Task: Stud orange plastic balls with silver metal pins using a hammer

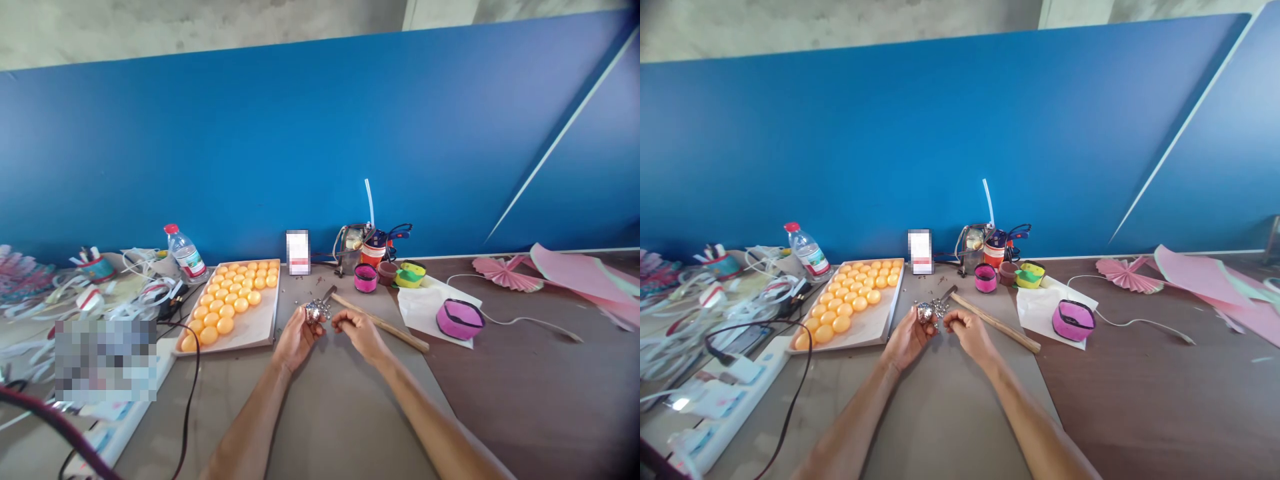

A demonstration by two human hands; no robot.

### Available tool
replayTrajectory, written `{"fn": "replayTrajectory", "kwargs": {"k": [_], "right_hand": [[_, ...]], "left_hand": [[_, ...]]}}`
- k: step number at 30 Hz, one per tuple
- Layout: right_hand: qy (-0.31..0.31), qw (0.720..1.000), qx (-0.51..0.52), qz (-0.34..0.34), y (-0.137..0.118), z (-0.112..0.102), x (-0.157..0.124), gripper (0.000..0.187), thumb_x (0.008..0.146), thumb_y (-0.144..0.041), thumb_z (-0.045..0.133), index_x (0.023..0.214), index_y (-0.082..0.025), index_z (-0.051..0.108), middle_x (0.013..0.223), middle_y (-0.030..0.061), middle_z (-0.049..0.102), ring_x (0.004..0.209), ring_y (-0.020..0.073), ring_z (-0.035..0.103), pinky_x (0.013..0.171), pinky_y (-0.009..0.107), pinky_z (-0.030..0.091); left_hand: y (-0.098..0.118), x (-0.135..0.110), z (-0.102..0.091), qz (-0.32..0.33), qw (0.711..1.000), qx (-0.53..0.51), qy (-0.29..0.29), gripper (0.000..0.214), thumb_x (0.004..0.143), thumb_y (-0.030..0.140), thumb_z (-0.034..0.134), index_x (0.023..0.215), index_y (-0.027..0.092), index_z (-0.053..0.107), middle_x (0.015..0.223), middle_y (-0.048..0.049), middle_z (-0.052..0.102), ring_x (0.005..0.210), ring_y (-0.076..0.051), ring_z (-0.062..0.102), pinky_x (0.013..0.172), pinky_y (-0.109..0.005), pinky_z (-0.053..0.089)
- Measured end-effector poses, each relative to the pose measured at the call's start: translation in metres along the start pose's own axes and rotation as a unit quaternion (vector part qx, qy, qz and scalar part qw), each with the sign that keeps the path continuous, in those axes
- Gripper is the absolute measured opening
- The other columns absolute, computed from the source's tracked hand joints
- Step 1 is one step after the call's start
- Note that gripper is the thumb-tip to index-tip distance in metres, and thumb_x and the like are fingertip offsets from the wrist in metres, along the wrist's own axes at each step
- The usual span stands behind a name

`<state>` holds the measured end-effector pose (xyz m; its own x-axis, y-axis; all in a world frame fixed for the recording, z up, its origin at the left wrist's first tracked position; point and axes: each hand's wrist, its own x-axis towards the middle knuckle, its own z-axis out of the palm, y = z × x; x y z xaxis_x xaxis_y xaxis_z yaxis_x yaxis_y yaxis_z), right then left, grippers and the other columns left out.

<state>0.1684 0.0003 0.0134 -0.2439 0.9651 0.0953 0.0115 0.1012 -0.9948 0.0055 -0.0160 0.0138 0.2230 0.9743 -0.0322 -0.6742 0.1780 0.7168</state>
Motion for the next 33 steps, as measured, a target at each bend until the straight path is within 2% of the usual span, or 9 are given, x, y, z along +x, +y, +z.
{"fn": "replayTrajectory", "kwargs": {"k": [3, 6, 15, 20, 24, 33], "right_hand": [[-0.007, 0.993, 0.119, 0.018, -0.005, 0.001, -0.002, 0.011, 0.068, -0.025, 0.057, 0.075, -0.017, 0.061, 0.071, 0.0004, 0.061, 0.064, 0.0121, 0.053, 0.066, 0.028, 0.041], [-0.015, 0.984, 0.175, 0.031, -0.008, 0.002, -0.004, 0.013, 0.067, -0.028, 0.062, 0.074, -0.018, 0.060, 0.071, 0.0002, 0.060, 0.064, 0.0115, 0.051, 0.065, 0.027, 0.040], [0.030, 0.992, 0.120, 0.005, -0.008, 0.010, -0.002, 0.015, 0.065, -0.030, 0.062, 0.073, -0.018, 0.056, 0.066, -0.0025, 0.055, 0.062, 0.0111, 0.048, 0.063, 0.026, 0.039], [0.009, 0.997, 0.075, -0.021, -0.008, 0.013, -0.003, 0.012, 0.069, -0.029, 0.059, 0.067, -0.018, 0.053, 0.065, -0.0025, 0.050, 0.065, 0.0118, 0.047, 0.064, 0.025, 0.038], [-0.013, 0.996, 0.090, -0.010, -0.010, 0.014, -0.004, 0.015, 0.070, -0.032, 0.058, 0.066, -0.019, 0.051, 0.064, -0.0031, 0.047, 0.060, 0.0110, 0.044, 0.059, 0.024, 0.037], [-0.021, 0.994, 0.110, 0.013, -0.009, 0.015, -0.005, 0.016, 0.069, -0.033, 0.060, 0.067, -0.019, 0.052, 0.062, -0.0035, 0.051, 0.059, 0.0117, 0.048, 0.061, 0.026, 0.039]], "left_hand": [[-0.002, 0.000, 0.002, -0.003, 1.000, 0.011, -0.004, 0.028, 0.083, 0.040, 0.052, 0.092, 0.014, 0.055, 0.078, -0.0067, 0.064, 0.057, -0.012, 0.057, 0.061, -0.025, 0.044], [-0.002, -0.001, 0.005, -0.004, 1.000, 0.022, -0.009, 0.028, 0.083, 0.039, 0.052, 0.092, 0.014, 0.055, 0.078, -0.0069, 0.064, 0.058, -0.012, 0.057, 0.060, -0.025, 0.044], [-0.005, -0.002, 0.013, -0.005, 0.998, 0.052, -0.027, 0.026, 0.081, 0.038, 0.054, 0.090, 0.013, 0.057, 0.079, -0.0069, 0.062, 0.063, -0.014, 0.058, 0.058, -0.025, 0.044], [-0.007, -0.002, 0.011, -0.013, 0.999, 0.048, -0.015, 0.023, 0.081, 0.036, 0.055, 0.089, 0.014, 0.056, 0.078, -0.0049, 0.061, 0.058, -0.011, 0.056, 0.058, -0.025, 0.044], [-0.009, -0.001, 0.011, -0.012, 0.999, 0.047, -0.011, 0.023, 0.080, 0.036, 0.056, 0.089, 0.015, 0.057, 0.077, -0.0046, 0.061, 0.058, -0.012, 0.056, 0.057, -0.025, 0.044], [-0.010, -0.002, 0.010, 0.005, 0.998, 0.069, -0.004, 0.022, 0.078, 0.036, 0.058, 0.088, 0.016, 0.057, 0.077, -0.0033, 0.061, 0.064, -0.014, 0.056, 0.058, -0.025, 0.043]]}}
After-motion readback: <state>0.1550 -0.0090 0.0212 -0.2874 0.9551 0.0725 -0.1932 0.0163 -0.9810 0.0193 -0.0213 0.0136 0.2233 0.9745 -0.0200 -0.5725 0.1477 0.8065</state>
